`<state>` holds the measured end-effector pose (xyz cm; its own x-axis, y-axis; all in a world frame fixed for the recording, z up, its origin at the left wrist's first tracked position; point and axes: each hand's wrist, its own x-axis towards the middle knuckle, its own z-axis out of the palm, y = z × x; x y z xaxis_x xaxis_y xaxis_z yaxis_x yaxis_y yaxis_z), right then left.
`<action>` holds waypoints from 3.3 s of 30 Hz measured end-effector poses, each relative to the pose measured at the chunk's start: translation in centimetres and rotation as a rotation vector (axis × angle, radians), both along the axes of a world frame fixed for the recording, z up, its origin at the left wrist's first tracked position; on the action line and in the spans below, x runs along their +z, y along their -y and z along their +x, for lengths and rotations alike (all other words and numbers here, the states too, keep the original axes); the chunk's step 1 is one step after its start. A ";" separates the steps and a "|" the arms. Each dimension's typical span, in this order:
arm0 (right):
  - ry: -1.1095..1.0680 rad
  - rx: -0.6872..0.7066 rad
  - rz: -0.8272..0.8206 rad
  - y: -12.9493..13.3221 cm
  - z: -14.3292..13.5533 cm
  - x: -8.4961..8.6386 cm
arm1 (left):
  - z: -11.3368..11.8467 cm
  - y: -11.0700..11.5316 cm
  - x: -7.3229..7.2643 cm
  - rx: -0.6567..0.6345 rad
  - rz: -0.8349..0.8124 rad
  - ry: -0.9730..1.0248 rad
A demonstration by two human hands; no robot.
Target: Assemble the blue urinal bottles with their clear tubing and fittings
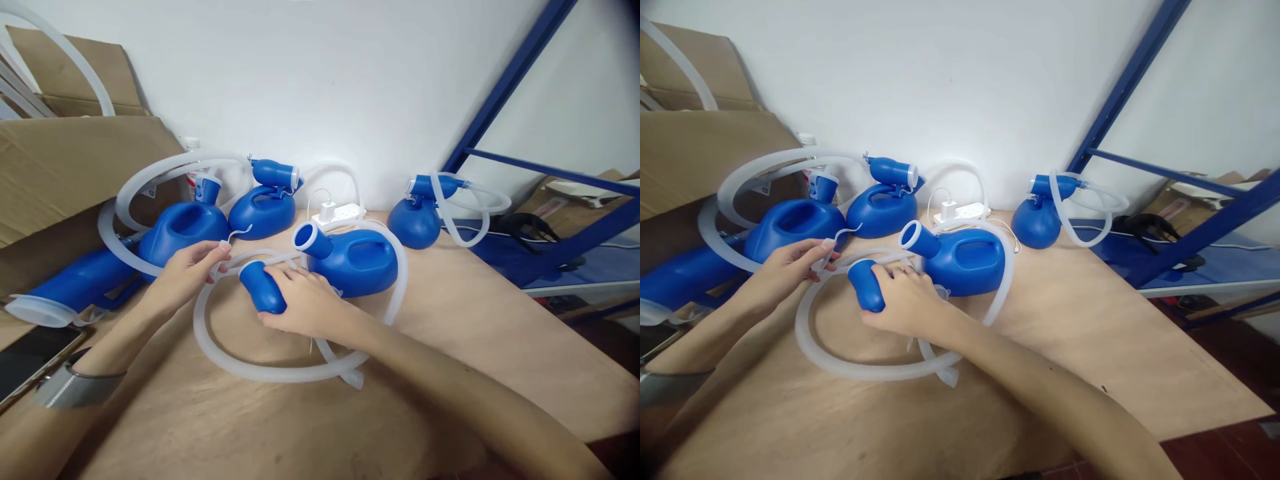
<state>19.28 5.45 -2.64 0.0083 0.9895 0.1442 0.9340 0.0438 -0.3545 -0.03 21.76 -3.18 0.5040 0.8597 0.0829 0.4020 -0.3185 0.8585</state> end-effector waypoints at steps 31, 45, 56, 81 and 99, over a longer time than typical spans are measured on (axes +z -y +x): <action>0.551 0.335 0.870 7.9 7.2 -1.9 | 2.5 8.3 0.6 -0.459 0.081 0.255; 0.079 0.267 0.975 7.7 7.0 0.5 | 1.5 8.6 0.6 -0.423 0.681 0.216; -0.484 0.279 0.359 4.5 4.0 4.8 | 1.8 10.1 0.9 -0.429 0.942 0.186; -0.555 0.329 0.085 4.6 3.7 5.5 | 1.5 10.3 0.8 -0.372 1.201 0.166; -0.472 0.341 -0.018 4.9 4.3 5.6 | 0.8 9.4 0.8 -0.482 1.141 0.095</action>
<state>23.54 0.50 2.92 -0.2524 0.9497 0.1855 0.6088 0.3049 -0.7324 0.79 12.33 -2.41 0.6994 0.0015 0.7147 -0.0113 -0.9998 0.0132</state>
